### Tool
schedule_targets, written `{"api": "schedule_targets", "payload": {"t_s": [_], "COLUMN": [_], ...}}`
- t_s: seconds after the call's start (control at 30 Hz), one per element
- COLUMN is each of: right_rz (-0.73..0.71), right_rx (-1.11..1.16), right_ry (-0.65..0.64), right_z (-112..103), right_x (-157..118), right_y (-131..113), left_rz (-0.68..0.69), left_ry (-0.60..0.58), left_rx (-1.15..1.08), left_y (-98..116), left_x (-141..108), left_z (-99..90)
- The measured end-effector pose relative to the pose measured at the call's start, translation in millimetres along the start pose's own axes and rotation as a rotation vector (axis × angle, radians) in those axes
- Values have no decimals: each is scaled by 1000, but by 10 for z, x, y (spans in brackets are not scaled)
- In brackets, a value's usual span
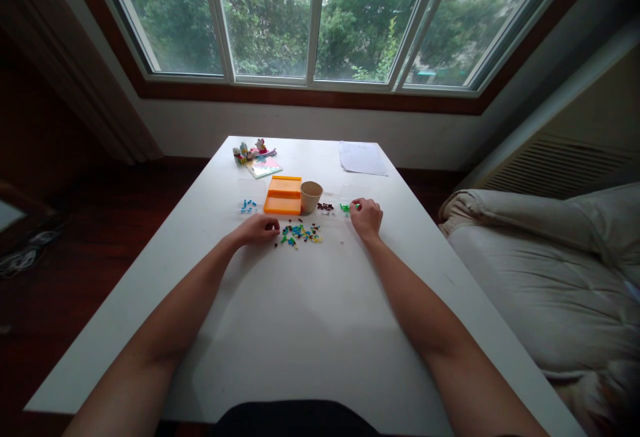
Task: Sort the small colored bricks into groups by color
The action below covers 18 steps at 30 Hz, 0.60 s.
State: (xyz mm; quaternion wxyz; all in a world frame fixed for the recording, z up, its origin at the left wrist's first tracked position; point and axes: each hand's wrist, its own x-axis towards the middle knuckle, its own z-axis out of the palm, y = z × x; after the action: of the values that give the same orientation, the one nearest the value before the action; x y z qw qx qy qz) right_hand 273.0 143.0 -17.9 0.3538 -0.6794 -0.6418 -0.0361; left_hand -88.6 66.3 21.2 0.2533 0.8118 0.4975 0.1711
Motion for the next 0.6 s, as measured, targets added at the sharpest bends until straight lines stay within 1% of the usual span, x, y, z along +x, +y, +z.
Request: {"api": "schedule_targets", "payload": {"t_s": [0.17,0.33,0.47,0.6], "right_rz": [-105,-196,-264,-303], "right_rx": [27,52,87,120], "right_ry": [28,30,-1,-44], "right_z": [-24,-45,-81,-113], "right_x": [-74,-157,-220,-263], "right_y": [-157,-286,-380,-447], "left_rz": [11,34,71,76], "left_ry": [-64,-107,-127,-140], "left_rx": [23,54,116,155], "left_y": [24,152,243,280], "left_x": [-20,-35,-40,-40], "left_z": [-22,-20,-17,-15]}}
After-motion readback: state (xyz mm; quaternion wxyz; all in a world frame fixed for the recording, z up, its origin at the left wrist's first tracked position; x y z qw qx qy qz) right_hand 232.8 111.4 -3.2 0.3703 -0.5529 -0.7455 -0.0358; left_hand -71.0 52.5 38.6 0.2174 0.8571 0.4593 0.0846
